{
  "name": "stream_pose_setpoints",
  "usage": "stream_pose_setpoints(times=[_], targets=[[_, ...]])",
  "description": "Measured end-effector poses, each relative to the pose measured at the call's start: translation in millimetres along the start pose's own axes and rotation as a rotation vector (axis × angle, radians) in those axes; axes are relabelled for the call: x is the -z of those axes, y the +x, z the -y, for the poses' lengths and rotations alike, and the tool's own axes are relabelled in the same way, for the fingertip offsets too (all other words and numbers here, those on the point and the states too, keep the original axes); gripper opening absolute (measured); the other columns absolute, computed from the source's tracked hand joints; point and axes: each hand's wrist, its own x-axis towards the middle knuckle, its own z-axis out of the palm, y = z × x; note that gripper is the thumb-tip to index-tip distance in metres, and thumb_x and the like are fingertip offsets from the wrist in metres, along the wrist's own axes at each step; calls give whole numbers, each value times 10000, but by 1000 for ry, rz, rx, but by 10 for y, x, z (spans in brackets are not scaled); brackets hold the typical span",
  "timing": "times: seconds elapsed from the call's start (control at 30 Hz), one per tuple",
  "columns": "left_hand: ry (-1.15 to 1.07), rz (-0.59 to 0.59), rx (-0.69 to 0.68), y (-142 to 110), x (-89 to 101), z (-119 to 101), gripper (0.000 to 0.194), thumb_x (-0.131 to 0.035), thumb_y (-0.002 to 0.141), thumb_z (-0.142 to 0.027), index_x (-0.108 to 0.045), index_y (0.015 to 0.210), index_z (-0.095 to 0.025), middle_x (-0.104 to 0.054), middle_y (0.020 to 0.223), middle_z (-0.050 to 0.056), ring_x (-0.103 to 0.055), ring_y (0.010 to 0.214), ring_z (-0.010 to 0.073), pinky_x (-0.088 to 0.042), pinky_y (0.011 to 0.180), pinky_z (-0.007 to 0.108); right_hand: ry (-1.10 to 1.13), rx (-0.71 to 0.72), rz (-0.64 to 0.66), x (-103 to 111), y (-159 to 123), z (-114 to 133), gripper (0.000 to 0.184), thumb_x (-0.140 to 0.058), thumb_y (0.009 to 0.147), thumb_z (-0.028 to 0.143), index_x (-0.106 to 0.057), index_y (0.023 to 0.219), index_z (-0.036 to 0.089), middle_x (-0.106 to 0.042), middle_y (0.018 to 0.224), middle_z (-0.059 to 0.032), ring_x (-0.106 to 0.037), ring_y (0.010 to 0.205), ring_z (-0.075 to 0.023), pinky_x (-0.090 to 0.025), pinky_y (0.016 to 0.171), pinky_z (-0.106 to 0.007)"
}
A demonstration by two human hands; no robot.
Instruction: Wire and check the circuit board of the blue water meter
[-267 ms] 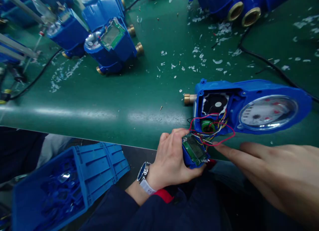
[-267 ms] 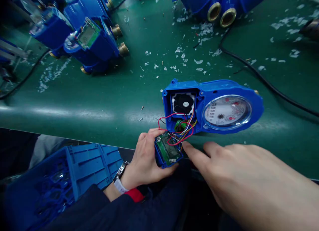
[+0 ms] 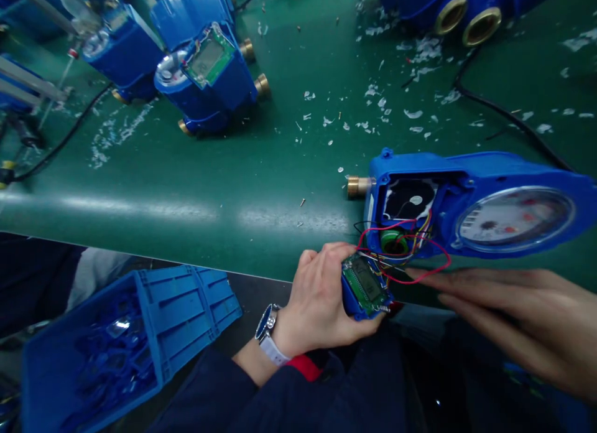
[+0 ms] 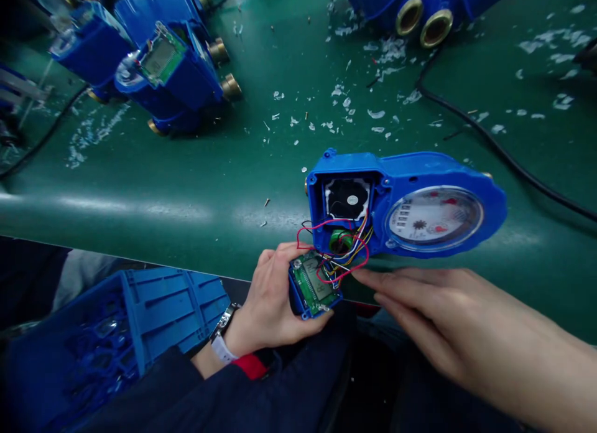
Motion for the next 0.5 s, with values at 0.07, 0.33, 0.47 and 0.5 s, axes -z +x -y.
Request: stream_pose_setpoints(times=[0.07, 0.33, 0.47, 0.5], targets=[[-8, -8, -17, -11, 6, 19, 698, -705, 710, -491, -386, 1242, -170, -660, 1097, 143, -664, 980, 303, -477, 760, 422, 17, 51, 11, -31, -73, -46, 527, -327, 1047, 183, -236, 1552, 307, -714, 1034, -4, -713, 852, -155, -608, 670, -243], [-179, -17, -100, -24, 64, 113, 766, -752, 663, -445, -379, 1291, -213, -628, 1146, 130, -646, 1045, 304, -527, 820, 458, 61, 201, 32, 18, -38, -240, 565, -329, 1041, 131, -190, 1568, 279, -698, 981, -29, -703, 817, -155, -560, 605, -230], [-233, 8, -137, -3, 84, 155, 783, -764, 660, -441, -380, 1307, -224, -620, 1176, 131, -637, 1082, 308, -530, 869, 477, 44, 217, 26, 78, 35, -291, 517, -294, 1071, 165, -189, 1564, 279, -703, 929, -9, -699, 789, -138, -537, 575, -209], [-236, 21, -141, 2, 89, 161, 788, -764, 659, -441, -377, 1312, -229, -620, 1182, 130, -637, 1088, 310, -531, 878, 479, 48, 215, 30, 84, 32, -298, 500, -290, 1075, 175, -209, 1556, 284, -708, 958, -10, -701, 826, -136, -539, 584, -207]])
